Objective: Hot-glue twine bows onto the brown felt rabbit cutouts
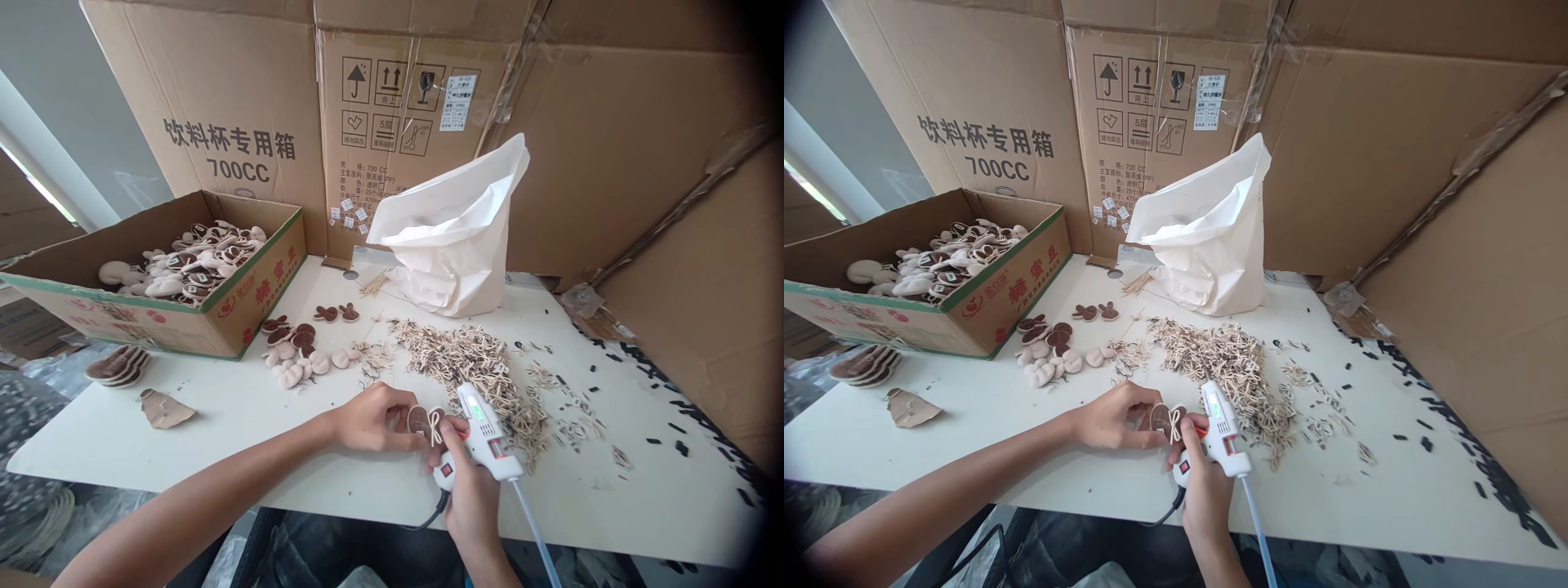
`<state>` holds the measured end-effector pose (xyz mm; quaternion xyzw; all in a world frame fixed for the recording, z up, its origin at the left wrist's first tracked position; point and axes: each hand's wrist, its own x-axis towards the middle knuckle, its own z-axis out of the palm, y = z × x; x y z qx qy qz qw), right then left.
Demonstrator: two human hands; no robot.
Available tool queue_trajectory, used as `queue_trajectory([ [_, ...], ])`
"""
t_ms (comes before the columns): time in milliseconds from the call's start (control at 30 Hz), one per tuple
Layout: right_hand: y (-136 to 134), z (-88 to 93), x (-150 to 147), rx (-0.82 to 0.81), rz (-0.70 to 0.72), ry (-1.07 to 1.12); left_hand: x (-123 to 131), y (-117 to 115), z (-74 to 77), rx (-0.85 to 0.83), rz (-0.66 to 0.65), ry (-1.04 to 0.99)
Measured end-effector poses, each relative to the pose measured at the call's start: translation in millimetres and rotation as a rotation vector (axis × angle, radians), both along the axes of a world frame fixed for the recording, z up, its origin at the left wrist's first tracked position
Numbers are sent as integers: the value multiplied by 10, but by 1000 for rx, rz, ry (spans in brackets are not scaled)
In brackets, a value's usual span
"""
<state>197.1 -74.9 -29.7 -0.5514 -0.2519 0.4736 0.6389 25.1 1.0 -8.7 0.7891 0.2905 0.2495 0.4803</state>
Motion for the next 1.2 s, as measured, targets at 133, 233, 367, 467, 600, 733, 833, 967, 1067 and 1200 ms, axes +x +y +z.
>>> queue_trajectory([
  [133, -4, -6, 9, -11, 3, -29, -1, -3, 19, 6, -23, -16],
  [233, -5, -16, 18, -27, 8, -64, -5, -8, 44, 12, -33, -18],
  [367, -6, -43, 31, -36, 11, -98, -11, -10, 67, 8, -62, -30],
  [467, -11, -52, 35, -34, 12, -109, -14, -8, 74, 8, -73, -37],
  [600, -14, -42, 28, -25, 22, -101, -20, -6, 80, 4, -69, -31],
  [733, 1, -49, 25, -2, 32, -88, -31, -5, 83, -36, -57, -19],
  [833, 12, -41, 24, 1, 55, -72, -34, -2, 75, -100, -55, -27],
  [967, 8, 12, 10, 14, 78, -60, -32, 8, 50, -198, -55, -75],
  [1067, -1, 38, 0, 23, 71, -64, -31, 11, 42, -228, -56, -82],
  [1200, -16, 18, -2, 31, 104, -95, -18, 4, 69, -287, -122, -147],
])
